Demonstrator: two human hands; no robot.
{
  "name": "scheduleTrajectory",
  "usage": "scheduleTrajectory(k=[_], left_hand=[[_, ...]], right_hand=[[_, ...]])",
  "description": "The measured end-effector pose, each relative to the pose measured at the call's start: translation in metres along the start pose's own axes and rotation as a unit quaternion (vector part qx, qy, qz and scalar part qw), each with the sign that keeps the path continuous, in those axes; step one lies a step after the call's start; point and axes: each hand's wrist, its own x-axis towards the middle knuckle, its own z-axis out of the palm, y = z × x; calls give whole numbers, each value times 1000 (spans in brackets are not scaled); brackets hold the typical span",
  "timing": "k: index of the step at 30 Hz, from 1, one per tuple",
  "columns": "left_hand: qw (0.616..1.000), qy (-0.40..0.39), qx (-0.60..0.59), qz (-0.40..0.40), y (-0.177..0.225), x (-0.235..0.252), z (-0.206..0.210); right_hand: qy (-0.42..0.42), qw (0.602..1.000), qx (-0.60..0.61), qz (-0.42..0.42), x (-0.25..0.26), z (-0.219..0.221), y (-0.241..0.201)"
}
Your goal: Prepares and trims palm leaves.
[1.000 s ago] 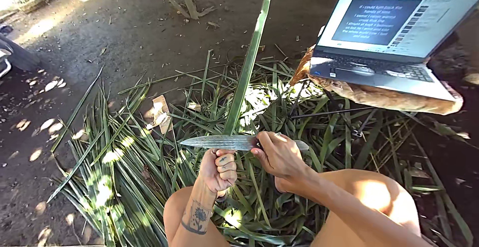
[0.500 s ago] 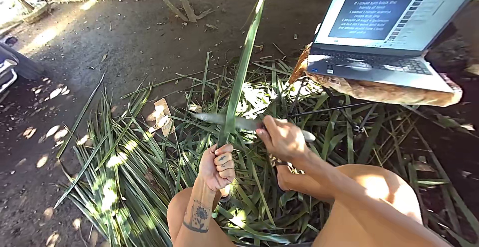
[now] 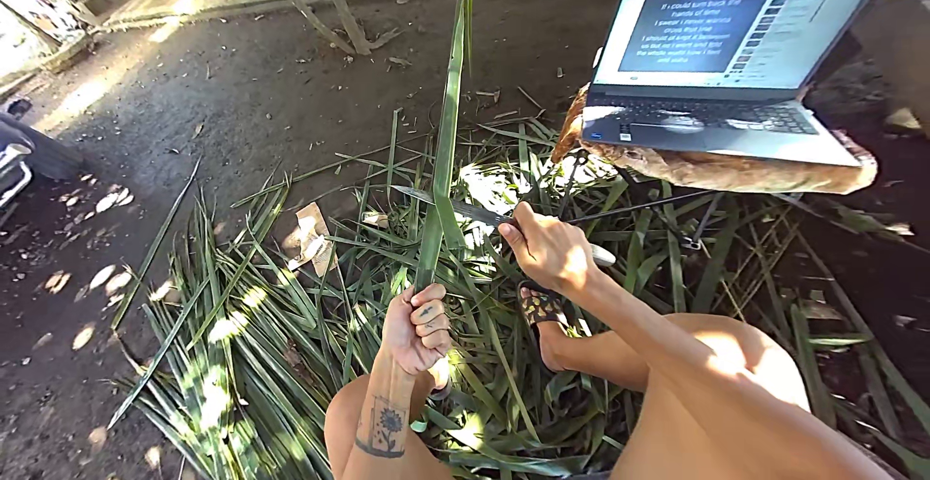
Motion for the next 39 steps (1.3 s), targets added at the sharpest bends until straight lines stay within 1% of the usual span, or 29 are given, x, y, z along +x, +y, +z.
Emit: scheduleTrajectory(k=[2, 4, 6, 8, 10, 13, 14, 17, 20, 22, 25, 27, 29, 31, 32, 33, 35, 39], left_hand=[[997, 4, 64, 31, -1, 2, 2], [981, 40, 176, 75, -1, 3, 5], [948, 102, 268, 135, -4, 3, 10], [911, 159, 339, 175, -5, 5, 14], [871, 183, 413, 194, -3, 9, 13], [810, 184, 507, 231, -1, 15, 4], [798, 189, 523, 234, 0, 16, 4], [772, 202, 552, 240, 0, 22, -2], [748, 247, 548, 282, -1, 29, -5], [711, 278, 545, 346, -2, 34, -8], [656, 274, 569, 414, -3, 38, -18], [627, 274, 590, 429, -4, 39, -18], [596, 301, 608, 430, -5, 39, -15], [539, 342, 639, 429, -2, 36, -15], [516, 357, 649, 430, -1, 34, -16], [500, 371, 656, 427, -1, 30, -17], [494, 383, 660, 417, -1, 20, -16], [515, 378, 648, 415, -3, 5, -17]], right_hand=[[-5, 1000, -11, 14, 1, -1, -1], [-5, 1000, -18, 18, 2, 0, -2], [3, 1000, -24, 17, 1, 3, -2], [25, 999, -28, 6, 2, 7, 0], [31, 999, -28, 7, 2, 7, -1], [45, 999, -30, 3, 0, 10, -4], [46, 999, -27, 0, -2, 12, -5], [12, 1000, -25, 2, -12, 19, -14], [24, 999, -6, -29, -25, 34, -23], [14, 999, 6, -45, -32, 38, -29], [41, 997, 6, -66, -31, 40, -30], [35, 997, -3, -71, -26, 38, -28], [27, 997, -11, -74, -20, 35, -27], [39, 995, -16, -87, -18, 38, -27], [46, 994, -21, -97, -17, 40, -27], [50, 993, -26, -106, -17, 42, -28], [68, 988, -39, -132, -17, 46, -30], [58, 987, -31, -145, -30, 46, -41]])
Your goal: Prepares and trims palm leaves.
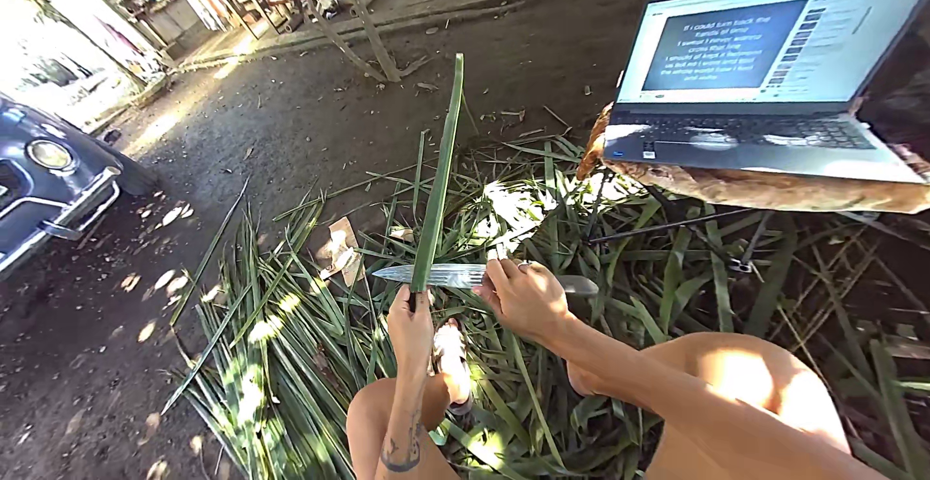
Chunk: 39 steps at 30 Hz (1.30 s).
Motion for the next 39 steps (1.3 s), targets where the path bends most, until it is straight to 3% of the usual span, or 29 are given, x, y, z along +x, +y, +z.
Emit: scheduleTrajectory(k=[5, 10, 15, 17, 20, 24, 33, 39], left_hand=[[999, 0, 25, 22, -1, -4, -2], [993, 2, 103, 58, -2, -25, -5], [991, 21, 106, 84, -7, -34, -6], [987, 27, 111, 108, -10, -43, -12], [977, 59, 122, 167, -20, -61, -28], [963, 75, 208, 155, -25, -89, -62], [948, 106, 143, 264, -46, -122, -119], [948, 111, 157, 254, -49, -154, -171]], right_hand=[[-61, 996, 55, 43, -8, -10, -9], [-104, 980, 82, 151, 12, -28, 18], [-186, 964, 104, 157, 7, -37, 0], [-176, 961, 117, 177, 11, -40, 6], [-174, 957, 103, 210, 24, -46, 26], [-176, 953, 100, 225, 27, -49, 34], [-169, 953, 93, 234, 29, -56, 37], [-167, 949, 83, 253, 31, -59, 43]])
